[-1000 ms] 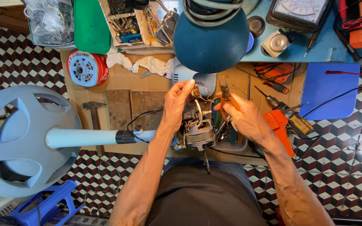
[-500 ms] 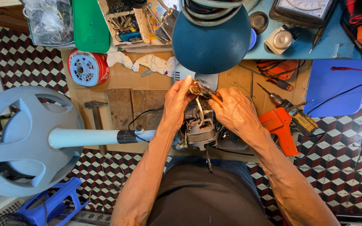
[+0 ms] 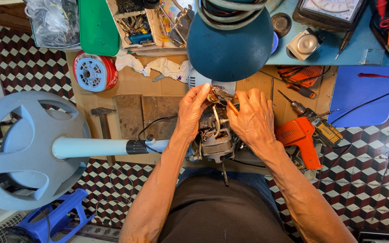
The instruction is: The person uses a heat gun to apply heat to a small electronic component, then uses pliers to adjust wires and a white plastic housing. The person repeatedly heats the component and manipulates wires and connectors throughout the clip.
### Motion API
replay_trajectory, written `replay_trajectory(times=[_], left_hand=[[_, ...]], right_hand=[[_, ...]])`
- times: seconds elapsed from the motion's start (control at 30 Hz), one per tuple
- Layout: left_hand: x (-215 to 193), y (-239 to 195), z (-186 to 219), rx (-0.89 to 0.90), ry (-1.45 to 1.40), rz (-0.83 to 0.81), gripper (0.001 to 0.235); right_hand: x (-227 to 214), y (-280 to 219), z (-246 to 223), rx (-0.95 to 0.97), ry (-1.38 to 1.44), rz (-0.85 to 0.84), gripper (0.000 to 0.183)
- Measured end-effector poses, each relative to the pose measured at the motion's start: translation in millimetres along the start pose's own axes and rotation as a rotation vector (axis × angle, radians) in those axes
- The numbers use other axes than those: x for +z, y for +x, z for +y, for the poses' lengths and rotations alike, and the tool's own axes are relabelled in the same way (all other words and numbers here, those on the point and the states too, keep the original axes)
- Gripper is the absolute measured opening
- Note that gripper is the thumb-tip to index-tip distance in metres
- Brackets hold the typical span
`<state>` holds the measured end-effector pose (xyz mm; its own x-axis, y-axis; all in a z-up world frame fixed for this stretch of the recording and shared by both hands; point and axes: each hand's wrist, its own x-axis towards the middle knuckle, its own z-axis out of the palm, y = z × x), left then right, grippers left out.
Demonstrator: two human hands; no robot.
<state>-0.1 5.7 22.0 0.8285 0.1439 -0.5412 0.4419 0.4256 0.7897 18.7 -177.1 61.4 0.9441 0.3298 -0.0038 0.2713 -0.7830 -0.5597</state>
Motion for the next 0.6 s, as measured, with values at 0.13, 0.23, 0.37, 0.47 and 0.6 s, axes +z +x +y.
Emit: replay_trajectory(times=[0.13,0.23,0.37,0.47,0.6], left_hand=[[0.4,1.2,0.8,-0.013,-0.019,-0.004,0.040],[1.6,1.5,1.3,-0.014,-0.011,-0.001,0.040],[3.2,1.6,2.3,-0.035,-0.004,0.014,0.040],[3.3,1.3,2.8,-0.036,-0.004,0.026,0.040],[2.5,1.5,1.9,-0.024,0.000,0.028,0.038]], right_hand=[[0.4,0.3,-2.5,-0.029,-0.011,0.073,0.032],[1.9,0.4,-4.4,-0.007,-0.052,0.069,0.032],[5.7,0.7,-7.8,0.051,-0.071,0.073,0.031],[7.0,0.6,-9.2,0.085,0.012,0.073,0.032],[7.7,-0.8,-9.3,0.139,0.083,0.047,0.033]])
